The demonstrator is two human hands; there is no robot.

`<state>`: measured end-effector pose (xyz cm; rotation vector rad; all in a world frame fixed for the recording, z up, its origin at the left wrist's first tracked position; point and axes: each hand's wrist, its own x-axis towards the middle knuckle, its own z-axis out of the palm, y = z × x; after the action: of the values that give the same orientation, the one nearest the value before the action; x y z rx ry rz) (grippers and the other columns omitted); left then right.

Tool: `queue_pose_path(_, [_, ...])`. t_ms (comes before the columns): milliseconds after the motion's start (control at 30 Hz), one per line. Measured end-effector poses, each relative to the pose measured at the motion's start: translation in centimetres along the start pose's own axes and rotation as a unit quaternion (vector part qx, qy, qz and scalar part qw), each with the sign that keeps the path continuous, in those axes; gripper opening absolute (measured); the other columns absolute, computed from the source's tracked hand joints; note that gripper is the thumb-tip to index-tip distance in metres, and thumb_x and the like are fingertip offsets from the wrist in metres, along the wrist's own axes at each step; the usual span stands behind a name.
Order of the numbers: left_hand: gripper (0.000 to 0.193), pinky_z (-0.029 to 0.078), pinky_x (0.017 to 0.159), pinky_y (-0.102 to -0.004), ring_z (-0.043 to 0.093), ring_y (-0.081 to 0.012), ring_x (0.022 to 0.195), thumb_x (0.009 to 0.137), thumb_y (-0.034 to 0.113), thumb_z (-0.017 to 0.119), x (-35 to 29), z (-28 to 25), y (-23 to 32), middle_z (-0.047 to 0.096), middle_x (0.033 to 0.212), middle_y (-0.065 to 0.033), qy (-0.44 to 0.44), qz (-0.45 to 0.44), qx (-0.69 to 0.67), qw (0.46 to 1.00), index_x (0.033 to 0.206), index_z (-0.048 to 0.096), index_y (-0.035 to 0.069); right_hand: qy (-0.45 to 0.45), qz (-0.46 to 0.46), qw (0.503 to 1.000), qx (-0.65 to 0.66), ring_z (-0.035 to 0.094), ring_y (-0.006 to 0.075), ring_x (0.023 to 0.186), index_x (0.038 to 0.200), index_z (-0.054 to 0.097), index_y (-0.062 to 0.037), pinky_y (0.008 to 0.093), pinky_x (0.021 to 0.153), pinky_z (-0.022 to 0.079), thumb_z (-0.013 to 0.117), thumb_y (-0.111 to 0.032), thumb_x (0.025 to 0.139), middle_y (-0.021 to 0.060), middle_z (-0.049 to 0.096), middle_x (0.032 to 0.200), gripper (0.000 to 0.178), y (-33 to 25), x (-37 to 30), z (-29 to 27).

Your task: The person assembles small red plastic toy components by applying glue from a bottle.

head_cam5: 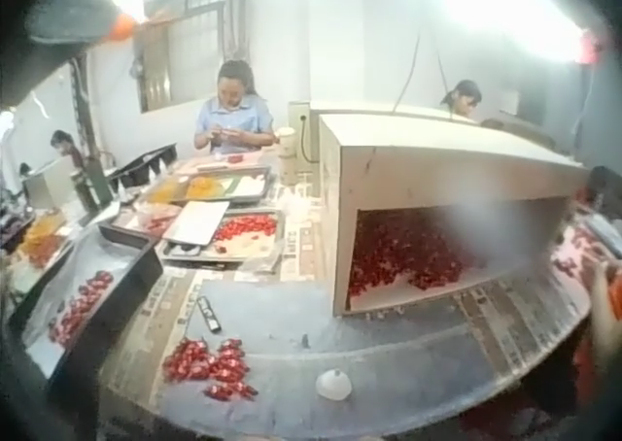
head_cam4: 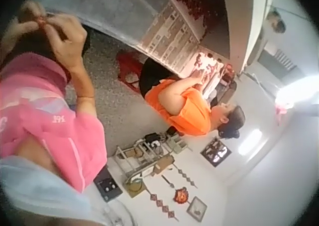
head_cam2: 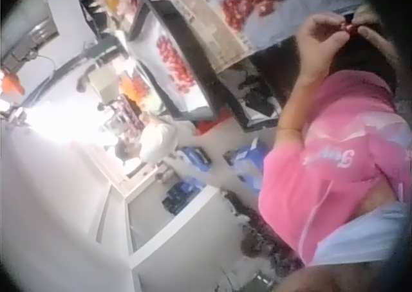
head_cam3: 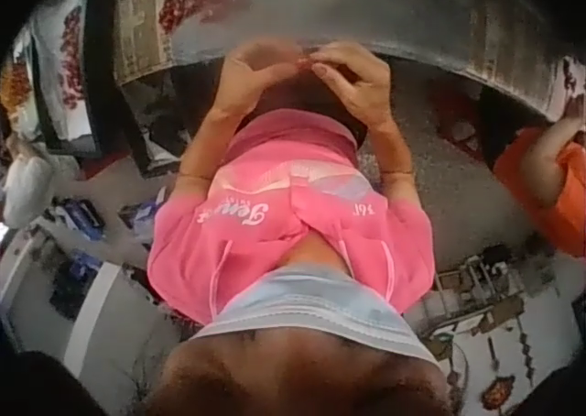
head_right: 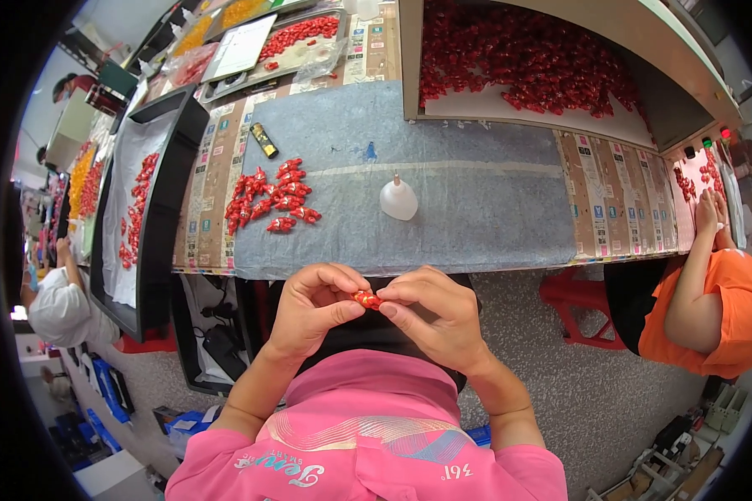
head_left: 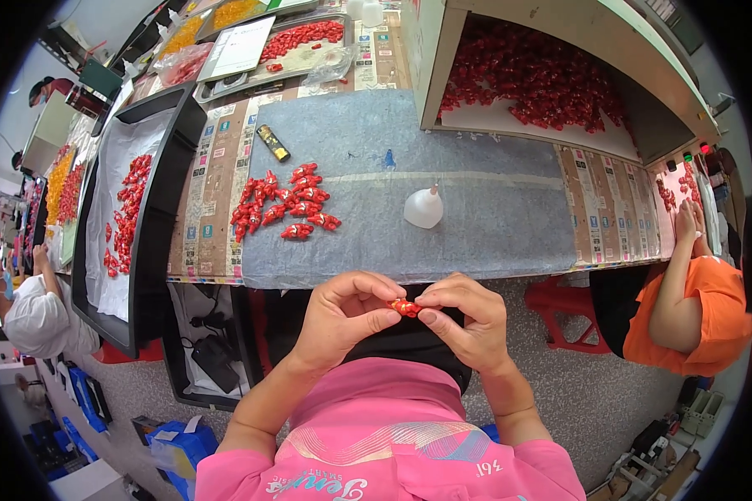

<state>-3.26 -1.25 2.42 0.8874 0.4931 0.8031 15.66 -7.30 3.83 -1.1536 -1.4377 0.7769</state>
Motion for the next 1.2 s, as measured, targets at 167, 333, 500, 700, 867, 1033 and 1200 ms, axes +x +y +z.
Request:
queue_pose_path(167, [0.022, 0.051, 0.086, -0.0288, 0.061, -0.0163, 0.095, 0.077, -0.011, 0.067, 0.0, 0.2, 0.1, 0.061, 0.105, -0.0121, -0.003, 0.021, 0.021, 1.0, 0.096, 0.063, -0.001, -0.005, 0.006, 1.0, 0.003, 0.062, 0.018, 0.076, 0.089, 0.068, -0.0019, 0.0278, 0.068, 0.048, 0.072, -0.001, 0.075, 0.0085, 0.066, 0.085, 0.014, 0.3, -0.1, 0.2])
queue_pose_path(333, [0.024, 0.055, 0.077, -0.0279, 0.064, -0.0177, 0.086, 0.071, -0.013, 0.07, 0.0, 0.7, 0.1, 0.063, 0.097, -0.014, 0.027, 0.043, 0.044, 0.998, 0.089, 0.064, 0.001, -0.003, 0.003, 1.0, 0.028, 0.061, 0.0175, 0.074, 0.089, 0.068, -0.0029, 0.0275, 0.066, 0.048, 0.072, -0.003, 0.076, 0.0072, 0.066, 0.084, 0.013, 0.2, -0.1, 0.3])
queue_pose_path(500, [0.025, 0.055, 0.076, -0.028, 0.065, -0.0182, 0.084, 0.068, -0.014, 0.072, -0.1, 0.7, 0.1, 0.065, 0.094, -0.0142, 0.041, 0.039, 0.054, 0.997, 0.087, 0.066, 0.001, 0.002, -0.016, 0.999, 0.036, 0.061, 0.0168, 0.073, 0.086, 0.067, -0.002, 0.0277, 0.065, 0.047, 0.071, -0.002, 0.077, 0.0066, 0.066, 0.082, 0.01, 0.3, 0.0, 0.4])
queue_pose_path(700, [0.021, 0.054, 0.081, -0.028, 0.064, -0.0169, 0.089, 0.072, -0.01, 0.072, 0.1, 0.4, -0.3, 0.066, 0.096, -0.0124, 0.033, 0.006, 0.026, 0.999, 0.091, 0.069, 0.0, 0.005, 0.004, 0.999, 0.042, 0.061, 0.017, 0.072, 0.086, 0.067, -0.002, 0.028, 0.064, 0.047, 0.07, -0.003, 0.078, 0.0066, 0.066, 0.081, 0.008, 0.3, 0.0, 0.3])
queue_pose_path(867, [0.019, 0.054, 0.081, -0.0285, 0.064, -0.0163, 0.089, 0.074, -0.008, 0.071, 0.3, 0.4, -0.2, 0.066, 0.097, -0.0119, 0.039, -0.017, 0.021, 0.999, 0.091, 0.068, 0.0, -0.005, 0.033, 0.999, 0.027, 0.062, 0.0166, 0.074, 0.09, 0.067, -0.0014, 0.0269, 0.066, 0.049, 0.069, -0.004, 0.08, 0.0079, 0.066, 0.084, 0.011, 0.2, 0.0, 0.0])
queue_pose_path(1033, [0.021, 0.054, 0.081, -0.0305, 0.065, -0.0189, 0.087, 0.075, -0.006, 0.07, 0.5, 0.5, -0.3, 0.064, 0.094, -0.0125, 0.058, -0.068, -0.039, 0.995, 0.093, 0.063, 0.001, -0.011, 0.04, 0.999, 0.025, 0.063, 0.0161, 0.076, 0.095, 0.068, -0.0017, 0.0261, 0.068, 0.05, 0.068, -0.005, 0.082, 0.009, 0.066, 0.087, 0.014, -0.1, 0.3, -0.4])
queue_pose_path(1200, [0.019, 0.054, 0.081, -0.0306, 0.065, -0.0197, 0.088, 0.077, -0.004, 0.069, 0.6, 0.7, -0.2, 0.065, 0.095, -0.0132, 0.05, -0.083, -0.055, 0.994, 0.095, 0.063, 0.001, -0.014, 0.031, 0.999, 0.009, 0.063, 0.0162, 0.076, 0.096, 0.068, -0.0023, 0.0262, 0.068, 0.05, 0.068, -0.006, 0.082, 0.0084, 0.066, 0.086, 0.015, 0.0, 0.2, -0.6])
